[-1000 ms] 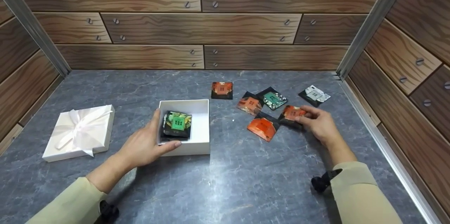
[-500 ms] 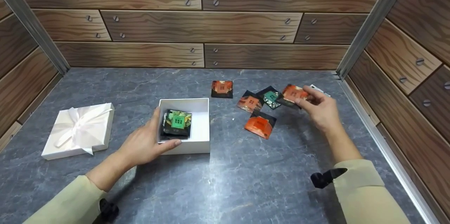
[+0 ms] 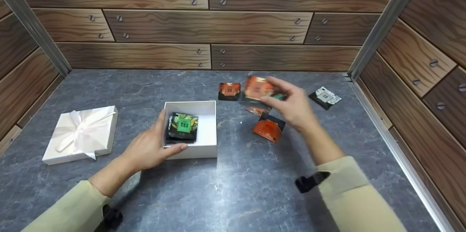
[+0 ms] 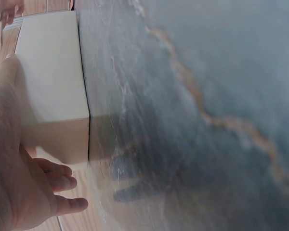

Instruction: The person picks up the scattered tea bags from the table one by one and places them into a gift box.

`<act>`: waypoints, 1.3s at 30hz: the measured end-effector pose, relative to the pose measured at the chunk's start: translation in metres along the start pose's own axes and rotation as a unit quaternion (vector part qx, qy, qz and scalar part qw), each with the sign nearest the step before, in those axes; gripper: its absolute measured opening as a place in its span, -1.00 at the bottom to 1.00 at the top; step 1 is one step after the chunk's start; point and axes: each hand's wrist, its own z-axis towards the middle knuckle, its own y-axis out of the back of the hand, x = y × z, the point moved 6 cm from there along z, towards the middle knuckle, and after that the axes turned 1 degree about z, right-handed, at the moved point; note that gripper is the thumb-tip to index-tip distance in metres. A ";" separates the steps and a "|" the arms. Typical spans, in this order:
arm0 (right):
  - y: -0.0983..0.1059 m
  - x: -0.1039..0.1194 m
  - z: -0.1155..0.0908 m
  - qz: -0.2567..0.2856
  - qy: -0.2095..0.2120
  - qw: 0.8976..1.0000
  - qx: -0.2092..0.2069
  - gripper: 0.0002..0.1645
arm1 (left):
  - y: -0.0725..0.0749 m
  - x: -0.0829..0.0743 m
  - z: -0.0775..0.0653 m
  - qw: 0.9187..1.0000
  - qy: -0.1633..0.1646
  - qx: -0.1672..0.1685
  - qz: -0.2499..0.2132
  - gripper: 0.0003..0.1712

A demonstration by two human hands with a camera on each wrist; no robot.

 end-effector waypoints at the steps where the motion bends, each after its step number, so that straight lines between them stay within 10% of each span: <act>1: -0.010 0.005 0.002 -0.005 0.006 1.000 0.009 -0.30 | 0.000 0.000 0.000 1.000 0.000 -0.001 0.000 0.56; 18: -0.177 0.034 0.016 -0.139 0.044 0.971 0.188 -0.24 | 0.000 0.001 0.000 1.000 -0.010 -0.010 -0.007 0.55; 39: -0.227 0.020 0.020 -0.176 0.049 0.945 0.270 -0.26 | 0.001 -0.001 0.001 1.000 -0.018 -0.018 -0.011 0.53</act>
